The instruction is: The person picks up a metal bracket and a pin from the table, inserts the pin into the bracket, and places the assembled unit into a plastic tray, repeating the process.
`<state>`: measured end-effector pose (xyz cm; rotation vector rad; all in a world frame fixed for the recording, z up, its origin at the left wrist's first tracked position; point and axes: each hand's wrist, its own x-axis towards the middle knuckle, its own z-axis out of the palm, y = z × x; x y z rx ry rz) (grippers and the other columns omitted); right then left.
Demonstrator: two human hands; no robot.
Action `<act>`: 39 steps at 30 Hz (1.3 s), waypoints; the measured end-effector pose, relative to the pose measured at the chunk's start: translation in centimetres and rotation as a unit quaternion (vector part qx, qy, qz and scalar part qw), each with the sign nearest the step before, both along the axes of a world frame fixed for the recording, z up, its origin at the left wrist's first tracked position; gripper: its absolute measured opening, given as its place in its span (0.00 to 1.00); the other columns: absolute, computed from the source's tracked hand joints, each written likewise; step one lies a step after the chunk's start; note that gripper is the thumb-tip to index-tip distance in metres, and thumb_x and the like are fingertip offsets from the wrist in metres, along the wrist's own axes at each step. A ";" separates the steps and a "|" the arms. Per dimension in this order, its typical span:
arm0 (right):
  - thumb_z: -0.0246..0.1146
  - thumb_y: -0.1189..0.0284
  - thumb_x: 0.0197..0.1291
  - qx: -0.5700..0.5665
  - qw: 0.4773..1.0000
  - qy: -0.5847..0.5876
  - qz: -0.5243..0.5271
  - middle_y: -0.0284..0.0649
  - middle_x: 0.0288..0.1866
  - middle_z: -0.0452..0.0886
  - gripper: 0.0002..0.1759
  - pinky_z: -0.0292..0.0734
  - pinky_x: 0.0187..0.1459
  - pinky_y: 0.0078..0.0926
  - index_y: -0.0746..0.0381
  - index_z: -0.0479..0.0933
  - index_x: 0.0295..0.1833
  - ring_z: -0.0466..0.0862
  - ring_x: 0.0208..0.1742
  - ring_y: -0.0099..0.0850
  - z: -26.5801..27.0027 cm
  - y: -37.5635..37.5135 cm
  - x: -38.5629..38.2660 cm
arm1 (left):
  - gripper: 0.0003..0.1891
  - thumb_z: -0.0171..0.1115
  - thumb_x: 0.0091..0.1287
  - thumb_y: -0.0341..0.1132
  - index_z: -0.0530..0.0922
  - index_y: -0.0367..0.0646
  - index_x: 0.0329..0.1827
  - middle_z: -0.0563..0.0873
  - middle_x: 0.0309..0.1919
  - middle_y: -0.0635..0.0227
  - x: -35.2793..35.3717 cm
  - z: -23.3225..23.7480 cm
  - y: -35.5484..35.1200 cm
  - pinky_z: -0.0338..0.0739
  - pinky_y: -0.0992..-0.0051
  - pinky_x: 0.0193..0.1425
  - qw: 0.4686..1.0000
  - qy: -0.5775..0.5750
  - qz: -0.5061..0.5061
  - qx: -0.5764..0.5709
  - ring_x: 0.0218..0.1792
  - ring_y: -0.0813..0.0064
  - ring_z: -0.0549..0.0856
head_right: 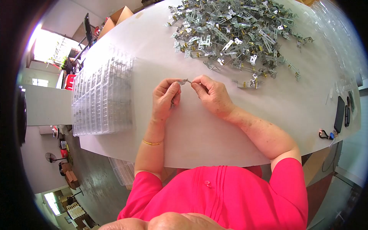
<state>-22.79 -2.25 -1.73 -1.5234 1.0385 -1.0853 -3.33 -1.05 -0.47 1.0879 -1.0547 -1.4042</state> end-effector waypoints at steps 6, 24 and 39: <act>0.60 0.72 0.74 -0.003 1.000 0.005 0.024 0.32 0.28 0.80 0.05 0.72 0.30 0.21 0.63 0.79 0.48 0.75 0.27 0.19 0.0 -0.1 -0.3 | 0.08 0.63 0.75 0.31 0.83 0.37 0.51 0.81 0.30 0.77 -0.6 0.1 0.3 0.65 0.86 0.25 0.986 -0.154 -0.019 -0.063 0.23 0.90 0.72; 0.58 0.70 0.73 0.205 0.951 -0.117 0.202 0.35 0.44 0.84 0.09 0.77 0.55 0.24 0.64 0.80 0.49 0.81 0.48 0.23 0.8 -2.0 -2.1 | 0.08 0.69 0.70 0.30 0.76 0.42 0.41 0.81 0.29 0.75 0.0 0.5 0.5 0.68 0.85 0.27 0.990 -0.083 -0.113 -0.031 0.26 0.89 0.75; 0.64 0.81 0.68 -0.149 0.978 -0.049 0.135 0.39 0.50 0.84 0.04 0.77 0.56 0.28 0.63 0.78 0.46 0.83 0.52 0.30 1.1 -0.7 -1.1 | 0.09 0.64 0.74 0.38 0.77 0.43 0.41 0.82 0.27 0.71 0.2 1.3 0.0 0.62 0.83 0.18 0.992 -0.067 -0.082 0.073 0.18 0.86 0.75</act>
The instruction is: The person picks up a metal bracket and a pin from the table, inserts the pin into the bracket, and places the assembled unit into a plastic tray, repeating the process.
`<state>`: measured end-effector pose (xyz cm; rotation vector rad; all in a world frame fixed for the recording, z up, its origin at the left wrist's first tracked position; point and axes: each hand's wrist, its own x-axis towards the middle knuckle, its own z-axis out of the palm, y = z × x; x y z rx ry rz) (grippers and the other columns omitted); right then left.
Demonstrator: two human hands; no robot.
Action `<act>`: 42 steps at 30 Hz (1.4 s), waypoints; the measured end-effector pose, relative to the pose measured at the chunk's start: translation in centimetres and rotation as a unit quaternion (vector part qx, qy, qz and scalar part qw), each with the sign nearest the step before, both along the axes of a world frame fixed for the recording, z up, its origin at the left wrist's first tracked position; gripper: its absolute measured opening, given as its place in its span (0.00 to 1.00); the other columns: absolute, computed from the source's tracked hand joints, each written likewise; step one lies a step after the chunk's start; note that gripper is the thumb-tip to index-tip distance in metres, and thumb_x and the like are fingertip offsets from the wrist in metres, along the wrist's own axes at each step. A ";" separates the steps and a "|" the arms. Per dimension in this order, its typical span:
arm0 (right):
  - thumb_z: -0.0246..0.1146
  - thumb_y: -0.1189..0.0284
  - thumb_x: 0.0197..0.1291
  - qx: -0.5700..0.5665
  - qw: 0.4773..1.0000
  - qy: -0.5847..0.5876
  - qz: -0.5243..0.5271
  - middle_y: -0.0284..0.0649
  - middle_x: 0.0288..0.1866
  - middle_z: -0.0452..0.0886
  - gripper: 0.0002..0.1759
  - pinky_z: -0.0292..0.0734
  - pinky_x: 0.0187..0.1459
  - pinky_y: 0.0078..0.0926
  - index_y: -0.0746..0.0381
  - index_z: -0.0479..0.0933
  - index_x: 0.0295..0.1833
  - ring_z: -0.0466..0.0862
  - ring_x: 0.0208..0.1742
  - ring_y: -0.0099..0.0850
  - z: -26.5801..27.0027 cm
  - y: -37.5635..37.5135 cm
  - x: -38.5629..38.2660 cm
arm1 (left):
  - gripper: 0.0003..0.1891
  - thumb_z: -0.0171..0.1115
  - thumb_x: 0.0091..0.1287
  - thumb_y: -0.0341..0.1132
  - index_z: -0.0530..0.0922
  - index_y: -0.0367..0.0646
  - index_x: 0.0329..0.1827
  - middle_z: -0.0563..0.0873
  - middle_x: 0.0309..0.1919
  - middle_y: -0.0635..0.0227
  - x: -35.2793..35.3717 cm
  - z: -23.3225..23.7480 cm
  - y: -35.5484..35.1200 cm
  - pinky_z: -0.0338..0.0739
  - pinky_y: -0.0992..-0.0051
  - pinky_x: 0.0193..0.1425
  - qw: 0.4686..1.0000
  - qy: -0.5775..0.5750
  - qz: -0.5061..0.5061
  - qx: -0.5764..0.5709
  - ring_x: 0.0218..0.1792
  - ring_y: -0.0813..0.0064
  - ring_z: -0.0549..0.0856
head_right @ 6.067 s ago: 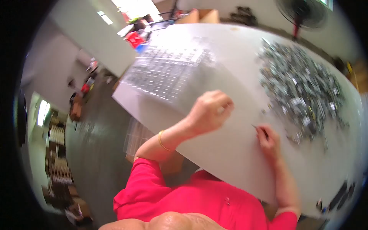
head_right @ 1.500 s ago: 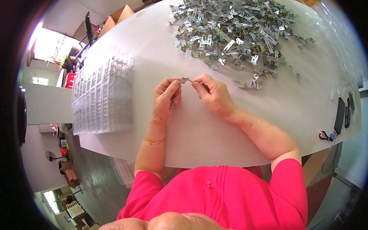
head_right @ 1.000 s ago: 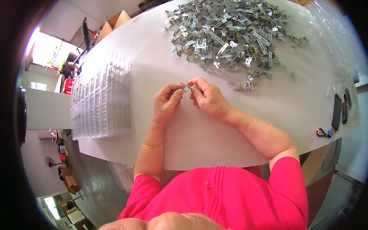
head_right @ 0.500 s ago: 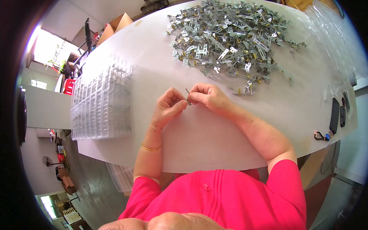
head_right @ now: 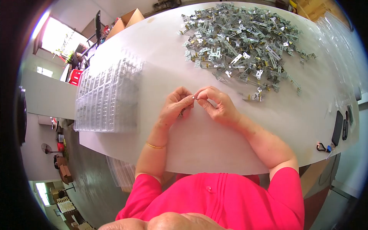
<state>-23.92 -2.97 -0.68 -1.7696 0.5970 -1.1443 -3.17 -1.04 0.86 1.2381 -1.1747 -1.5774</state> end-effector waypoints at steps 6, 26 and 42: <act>0.64 0.81 0.68 -0.020 0.999 -0.001 -0.035 0.38 0.48 0.84 0.05 0.79 0.52 0.28 0.63 0.78 0.46 0.84 0.49 0.30 -0.6 0.3 0.3 | 0.14 0.55 0.79 0.44 0.77 0.40 0.45 0.86 0.32 0.65 0.7 0.4 -0.2 0.70 0.81 0.24 0.995 0.091 -0.032 0.035 0.21 0.79 0.81; 0.61 0.70 0.75 0.259 0.959 -0.081 -0.088 0.31 0.40 0.82 0.07 0.76 0.46 0.18 0.63 0.78 0.48 0.79 0.42 0.17 -1.2 0.7 1.0 | 0.19 0.49 0.82 0.40 0.77 0.32 0.62 0.88 0.48 0.57 -0.1 -1.8 -0.3 0.78 0.61 0.66 0.978 0.163 0.030 -0.123 0.54 0.65 0.87; 0.63 0.71 0.73 0.186 0.980 -0.032 -0.063 0.28 0.30 0.78 0.05 0.72 0.31 0.17 0.61 0.79 0.47 0.74 0.29 0.15 1.0 2.0 1.1 | 0.12 0.48 0.79 0.32 0.81 0.37 0.44 0.73 0.20 0.77 -1.0 -0.8 0.5 0.67 0.78 0.28 0.973 -0.144 0.048 -0.173 0.23 0.85 0.70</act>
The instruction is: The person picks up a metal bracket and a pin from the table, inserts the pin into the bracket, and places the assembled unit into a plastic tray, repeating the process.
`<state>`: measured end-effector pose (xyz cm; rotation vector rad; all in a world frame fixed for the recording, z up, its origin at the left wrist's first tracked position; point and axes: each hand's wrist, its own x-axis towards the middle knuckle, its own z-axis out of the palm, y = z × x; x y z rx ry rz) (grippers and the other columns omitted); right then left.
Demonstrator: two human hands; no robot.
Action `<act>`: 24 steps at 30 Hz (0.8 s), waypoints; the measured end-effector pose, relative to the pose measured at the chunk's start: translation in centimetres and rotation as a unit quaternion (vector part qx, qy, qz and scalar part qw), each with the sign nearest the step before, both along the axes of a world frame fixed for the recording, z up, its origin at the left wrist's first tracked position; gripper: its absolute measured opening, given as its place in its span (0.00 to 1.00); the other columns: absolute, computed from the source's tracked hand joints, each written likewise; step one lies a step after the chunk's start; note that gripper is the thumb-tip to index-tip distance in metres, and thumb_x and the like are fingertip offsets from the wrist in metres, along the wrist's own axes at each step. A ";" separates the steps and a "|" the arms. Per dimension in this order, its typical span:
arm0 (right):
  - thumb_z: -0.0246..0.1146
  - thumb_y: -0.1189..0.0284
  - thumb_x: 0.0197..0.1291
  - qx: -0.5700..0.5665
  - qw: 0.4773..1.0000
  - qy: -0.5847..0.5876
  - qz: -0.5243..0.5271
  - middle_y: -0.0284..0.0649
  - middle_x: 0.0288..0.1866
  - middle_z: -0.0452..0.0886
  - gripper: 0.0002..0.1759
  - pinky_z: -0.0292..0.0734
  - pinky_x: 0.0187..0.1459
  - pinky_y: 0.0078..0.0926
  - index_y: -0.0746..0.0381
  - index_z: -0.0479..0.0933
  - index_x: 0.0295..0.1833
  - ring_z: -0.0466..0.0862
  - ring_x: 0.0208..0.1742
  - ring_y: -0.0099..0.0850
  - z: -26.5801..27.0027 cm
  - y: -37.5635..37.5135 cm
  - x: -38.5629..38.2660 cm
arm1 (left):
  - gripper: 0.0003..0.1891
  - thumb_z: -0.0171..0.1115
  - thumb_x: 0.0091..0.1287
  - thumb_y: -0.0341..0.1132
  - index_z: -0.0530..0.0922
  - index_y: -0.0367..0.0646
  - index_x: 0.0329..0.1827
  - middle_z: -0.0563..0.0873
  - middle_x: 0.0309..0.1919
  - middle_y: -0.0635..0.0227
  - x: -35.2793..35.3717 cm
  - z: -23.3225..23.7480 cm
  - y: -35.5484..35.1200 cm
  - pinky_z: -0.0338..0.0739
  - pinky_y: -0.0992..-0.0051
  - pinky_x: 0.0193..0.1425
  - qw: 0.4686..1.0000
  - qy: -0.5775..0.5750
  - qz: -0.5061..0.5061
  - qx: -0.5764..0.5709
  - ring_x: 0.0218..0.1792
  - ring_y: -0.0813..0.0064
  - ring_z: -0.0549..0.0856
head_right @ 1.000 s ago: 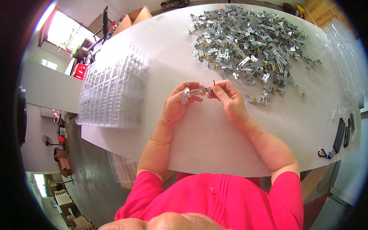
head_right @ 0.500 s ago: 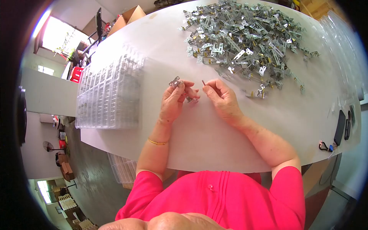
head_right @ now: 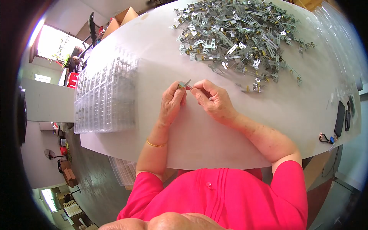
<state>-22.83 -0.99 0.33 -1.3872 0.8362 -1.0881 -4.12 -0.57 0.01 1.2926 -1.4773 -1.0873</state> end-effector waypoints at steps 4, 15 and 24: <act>0.62 0.71 0.74 -0.016 0.999 0.034 -0.007 0.27 0.29 0.77 0.05 0.71 0.31 0.18 0.62 0.78 0.47 0.74 0.29 0.16 -0.4 -0.2 -0.1 | 0.09 0.51 0.77 0.30 0.80 0.39 0.44 0.72 0.20 0.72 -0.1 -0.5 -0.1 0.67 0.76 0.28 0.986 -0.112 0.046 -0.112 0.22 0.82 0.70; 0.62 0.75 0.73 -0.033 0.999 0.031 -0.008 0.34 0.30 0.78 0.07 0.76 0.35 0.22 0.61 0.76 0.54 0.77 0.31 0.20 -0.7 -0.1 0.2 | 0.02 0.59 0.72 0.27 0.78 0.39 0.43 0.79 0.26 0.57 -0.3 -0.7 -0.2 0.73 0.66 0.29 0.946 -0.226 0.020 -0.233 0.23 0.60 0.78; 0.68 0.77 0.66 -0.244 0.958 0.105 -0.113 0.35 0.38 0.79 0.06 0.77 0.44 0.26 0.61 0.81 0.47 0.79 0.39 0.28 -1.1 -1.0 0.2 | 0.01 0.60 0.69 0.26 0.78 0.39 0.41 0.80 0.27 0.56 -0.7 -1.1 -0.1 0.75 0.63 0.31 0.924 -0.275 -0.013 -0.266 0.25 0.54 0.80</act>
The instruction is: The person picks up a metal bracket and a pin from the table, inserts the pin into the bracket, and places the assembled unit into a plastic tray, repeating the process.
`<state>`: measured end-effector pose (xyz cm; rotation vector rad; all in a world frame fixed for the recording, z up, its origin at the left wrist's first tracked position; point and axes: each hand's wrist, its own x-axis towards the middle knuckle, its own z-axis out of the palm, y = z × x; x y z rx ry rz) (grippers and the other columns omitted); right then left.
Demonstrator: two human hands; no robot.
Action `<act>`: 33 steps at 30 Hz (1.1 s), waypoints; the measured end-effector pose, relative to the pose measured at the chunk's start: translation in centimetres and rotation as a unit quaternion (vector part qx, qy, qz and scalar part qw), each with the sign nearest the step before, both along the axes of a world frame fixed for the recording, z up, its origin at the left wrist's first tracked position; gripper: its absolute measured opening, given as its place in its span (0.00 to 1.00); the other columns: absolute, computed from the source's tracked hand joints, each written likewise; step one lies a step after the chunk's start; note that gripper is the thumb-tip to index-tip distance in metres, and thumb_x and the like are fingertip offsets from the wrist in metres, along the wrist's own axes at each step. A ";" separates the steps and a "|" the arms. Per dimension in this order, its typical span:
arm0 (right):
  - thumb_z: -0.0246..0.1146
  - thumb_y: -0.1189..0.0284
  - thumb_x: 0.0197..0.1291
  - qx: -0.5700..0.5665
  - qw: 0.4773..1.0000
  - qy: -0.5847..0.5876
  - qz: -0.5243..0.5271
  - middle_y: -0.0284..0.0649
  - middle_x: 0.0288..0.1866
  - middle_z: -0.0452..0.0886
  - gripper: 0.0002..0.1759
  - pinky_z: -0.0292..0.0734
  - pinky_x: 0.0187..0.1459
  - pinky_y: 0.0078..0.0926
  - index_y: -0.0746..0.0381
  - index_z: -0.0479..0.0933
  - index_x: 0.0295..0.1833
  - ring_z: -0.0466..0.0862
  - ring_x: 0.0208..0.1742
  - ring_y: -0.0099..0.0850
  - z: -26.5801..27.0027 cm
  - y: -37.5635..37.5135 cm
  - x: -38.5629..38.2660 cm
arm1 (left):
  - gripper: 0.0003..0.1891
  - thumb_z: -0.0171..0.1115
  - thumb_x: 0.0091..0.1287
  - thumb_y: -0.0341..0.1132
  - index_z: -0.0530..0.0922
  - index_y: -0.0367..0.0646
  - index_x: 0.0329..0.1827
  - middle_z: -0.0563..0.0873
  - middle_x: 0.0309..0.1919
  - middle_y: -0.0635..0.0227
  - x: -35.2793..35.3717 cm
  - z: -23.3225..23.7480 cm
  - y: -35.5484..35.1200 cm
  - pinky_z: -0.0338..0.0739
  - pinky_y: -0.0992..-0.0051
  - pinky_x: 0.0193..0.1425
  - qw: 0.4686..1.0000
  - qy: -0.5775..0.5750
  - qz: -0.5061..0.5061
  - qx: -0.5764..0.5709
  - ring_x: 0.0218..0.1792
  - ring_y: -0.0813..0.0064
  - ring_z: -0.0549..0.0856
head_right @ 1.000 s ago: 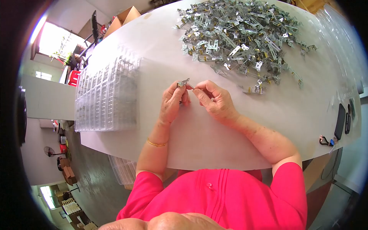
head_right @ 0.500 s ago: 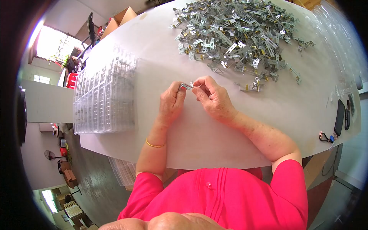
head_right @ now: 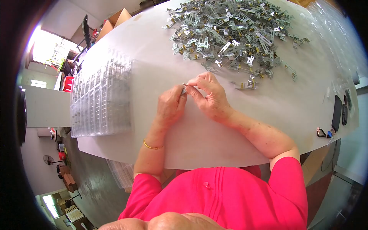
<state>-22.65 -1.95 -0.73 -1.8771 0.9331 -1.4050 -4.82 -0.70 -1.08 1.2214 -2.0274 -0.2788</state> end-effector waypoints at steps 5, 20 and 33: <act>0.66 0.73 0.70 0.095 0.992 -0.078 -0.011 0.31 0.34 0.77 0.04 0.73 0.39 0.20 0.59 0.81 0.47 0.76 0.36 0.21 -0.1 -0.5 -0.4 | 0.06 0.56 0.75 0.31 0.79 0.38 0.41 0.76 0.21 0.65 -0.3 0.9 0.5 0.71 0.70 0.28 0.989 0.116 0.005 0.096 0.21 0.71 0.75; 0.63 0.69 0.74 0.244 0.967 -0.049 0.055 0.26 0.24 0.75 0.06 0.69 0.28 0.19 0.59 0.81 0.47 0.72 0.26 0.15 0.5 0.2 -0.3 | 0.14 0.48 0.78 0.36 0.82 0.38 0.43 0.73 0.19 0.76 1.0 0.8 0.1 0.62 0.80 0.26 0.874 0.356 -0.028 0.329 0.21 0.85 0.68; 0.56 0.71 0.77 0.275 0.957 -0.064 0.068 0.31 0.30 0.80 0.08 0.76 0.35 0.22 0.61 0.78 0.52 0.78 0.31 0.19 0.6 0.2 -0.2 | 0.06 0.55 0.74 0.29 0.78 0.37 0.40 0.75 0.23 0.62 0.4 1.1 0.3 0.69 0.71 0.30 0.980 0.131 -0.004 0.147 0.23 0.70 0.73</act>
